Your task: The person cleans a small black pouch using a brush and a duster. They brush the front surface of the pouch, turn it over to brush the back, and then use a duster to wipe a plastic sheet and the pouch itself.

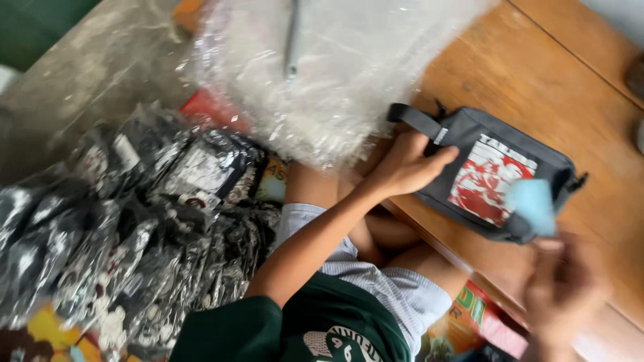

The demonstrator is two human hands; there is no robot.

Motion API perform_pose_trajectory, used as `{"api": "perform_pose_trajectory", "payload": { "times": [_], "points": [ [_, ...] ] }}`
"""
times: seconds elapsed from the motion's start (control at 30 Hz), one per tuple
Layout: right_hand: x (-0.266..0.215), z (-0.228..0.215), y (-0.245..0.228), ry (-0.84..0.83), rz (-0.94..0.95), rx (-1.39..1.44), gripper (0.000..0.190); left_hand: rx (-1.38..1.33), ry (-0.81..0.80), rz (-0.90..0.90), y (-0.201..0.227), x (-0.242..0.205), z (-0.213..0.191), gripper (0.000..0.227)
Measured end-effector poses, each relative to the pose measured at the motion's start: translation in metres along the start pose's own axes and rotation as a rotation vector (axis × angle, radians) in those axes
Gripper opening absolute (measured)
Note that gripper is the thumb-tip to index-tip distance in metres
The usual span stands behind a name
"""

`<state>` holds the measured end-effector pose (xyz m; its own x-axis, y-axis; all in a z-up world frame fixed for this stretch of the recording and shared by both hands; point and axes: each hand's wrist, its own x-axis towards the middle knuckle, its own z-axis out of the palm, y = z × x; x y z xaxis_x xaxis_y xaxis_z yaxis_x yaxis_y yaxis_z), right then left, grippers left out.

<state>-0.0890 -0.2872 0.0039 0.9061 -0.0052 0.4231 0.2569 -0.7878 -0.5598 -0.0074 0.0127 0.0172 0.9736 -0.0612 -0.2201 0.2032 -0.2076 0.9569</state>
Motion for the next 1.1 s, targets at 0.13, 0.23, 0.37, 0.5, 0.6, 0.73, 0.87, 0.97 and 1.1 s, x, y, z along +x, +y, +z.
{"api": "perform_pose_trajectory", "payload": {
  "times": [0.13, 0.23, 0.37, 0.5, 0.6, 0.73, 0.87, 0.97, 1.1],
  "points": [
    [-0.008, 0.014, -0.056, -0.198, -0.045, -0.111, 0.025, -0.011, 0.066, 0.274, -0.031, 0.012, 0.016, 0.028],
    [0.001, 0.012, -0.033, -0.040, -0.061, -0.256, 0.019, -0.020, 0.113, 0.372, -0.031, 0.014, 0.014, 0.027],
    [0.003, 0.006, -0.041, 0.069, -0.003, -0.258, 0.019, -0.017, 0.119, 0.394, -0.038, 0.016, 0.019, 0.019],
    [-0.003, 0.030, -0.084, -0.109, 0.120, -0.008, 0.023, -0.019, 0.104, 0.459, -0.044, 0.016, 0.019, 0.023],
    [0.013, 0.053, -0.093, -0.026, -0.056, 0.030, 0.017, -0.166, 0.115, 0.522, -0.057, 0.019, 0.024, 0.042],
    [0.043, 0.047, -0.042, 0.136, -0.101, -0.203, 0.020, -0.092, 0.086, 0.557, -0.070, 0.025, 0.029, 0.036],
    [0.040, 0.033, -0.069, 0.139, -0.065, -0.062, 0.020, -0.108, 0.117, 0.642, -0.055, 0.016, 0.023, 0.045],
    [0.020, 0.049, -0.117, -0.007, -0.002, 0.104, 0.017, -0.078, 0.098, 0.621, -0.047, 0.016, 0.014, 0.050],
    [0.000, 0.038, -0.076, -0.003, 0.014, -0.076, 0.017, -0.070, 0.139, 0.642, -0.051, 0.015, 0.021, 0.049]
  ]
}}
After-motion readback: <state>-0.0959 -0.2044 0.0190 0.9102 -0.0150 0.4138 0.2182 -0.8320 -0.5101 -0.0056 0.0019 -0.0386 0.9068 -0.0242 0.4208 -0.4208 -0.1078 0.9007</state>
